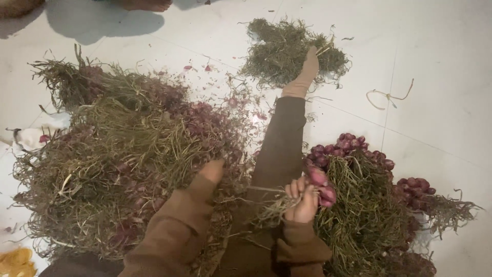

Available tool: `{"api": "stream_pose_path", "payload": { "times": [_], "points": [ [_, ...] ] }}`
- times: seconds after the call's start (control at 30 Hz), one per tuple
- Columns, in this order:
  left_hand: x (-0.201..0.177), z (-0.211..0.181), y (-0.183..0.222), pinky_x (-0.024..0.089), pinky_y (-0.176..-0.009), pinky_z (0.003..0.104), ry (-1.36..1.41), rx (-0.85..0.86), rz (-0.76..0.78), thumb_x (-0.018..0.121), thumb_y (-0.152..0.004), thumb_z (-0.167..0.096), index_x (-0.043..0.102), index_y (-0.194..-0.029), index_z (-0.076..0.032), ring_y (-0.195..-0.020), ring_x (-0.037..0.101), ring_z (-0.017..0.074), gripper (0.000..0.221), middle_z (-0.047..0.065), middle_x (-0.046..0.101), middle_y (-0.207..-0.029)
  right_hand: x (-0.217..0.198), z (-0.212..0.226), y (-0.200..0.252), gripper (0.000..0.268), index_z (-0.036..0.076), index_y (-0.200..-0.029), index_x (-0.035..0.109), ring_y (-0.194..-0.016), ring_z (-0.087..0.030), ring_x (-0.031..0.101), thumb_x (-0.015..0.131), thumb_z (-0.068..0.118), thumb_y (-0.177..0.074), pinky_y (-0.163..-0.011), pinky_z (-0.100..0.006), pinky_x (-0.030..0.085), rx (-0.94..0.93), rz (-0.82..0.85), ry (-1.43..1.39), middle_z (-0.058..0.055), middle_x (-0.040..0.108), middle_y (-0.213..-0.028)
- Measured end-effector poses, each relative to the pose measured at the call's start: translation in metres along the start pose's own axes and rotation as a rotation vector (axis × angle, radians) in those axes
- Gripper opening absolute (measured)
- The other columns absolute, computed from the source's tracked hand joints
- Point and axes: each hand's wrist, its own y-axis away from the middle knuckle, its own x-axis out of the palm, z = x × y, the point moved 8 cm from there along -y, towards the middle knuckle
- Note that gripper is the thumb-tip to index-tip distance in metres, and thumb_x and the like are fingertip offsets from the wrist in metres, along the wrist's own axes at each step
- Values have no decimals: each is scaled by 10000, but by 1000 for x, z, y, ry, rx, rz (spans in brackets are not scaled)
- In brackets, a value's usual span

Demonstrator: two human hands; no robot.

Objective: The person is sitting on the floor, picking up red onions from a large pile and bundling them together by their dried stalks.

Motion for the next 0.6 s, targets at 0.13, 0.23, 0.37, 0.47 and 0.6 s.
{"api": "stream_pose_path", "payload": {
  "times": [0.13,0.23,0.37,0.47,0.6],
  "points": [
    [-35,-46,-34,579,-642,432,-227,-9,-219,604,-899,-110,714,-934,-47,-793,676,288,132,120,669,-864,28,6,12,247,170,-895,434,-536,-87,304,485,337,-1070,-488,-248,289,59,80,19,53,334,-757],
    [-55,-87,-46,546,-752,455,-237,30,-195,604,-905,-139,661,-1035,-79,-945,634,322,154,121,609,-1016,21,-13,15,303,154,-803,425,-507,-77,277,504,270,-1072,-462,-235,267,182,70,35,75,288,-713],
    [-37,-87,-63,572,-881,416,-193,12,-56,607,-937,-122,688,-1156,-88,-999,701,288,236,120,680,-1087,-6,-48,13,552,166,-595,344,-434,-93,238,584,397,-1035,-439,-242,217,425,-77,217,61,215,-541],
    [-58,-86,-43,543,-1017,440,543,42,-120,671,-942,-62,561,-1360,-76,-1148,653,323,433,167,557,-1252,4,-72,10,364,134,-845,593,-479,-81,367,518,418,-1060,-460,-215,252,511,-83,332,52,351,-592],
    [-100,-126,-10,548,-982,464,838,255,-148,841,-775,-72,714,-1218,-90,-1049,683,382,461,216,641,-1071,42,-64,21,276,79,-998,618,-638,-115,513,587,352,-1023,-551,-250,443,535,-300,481,-36,575,-776]
  ]
}}
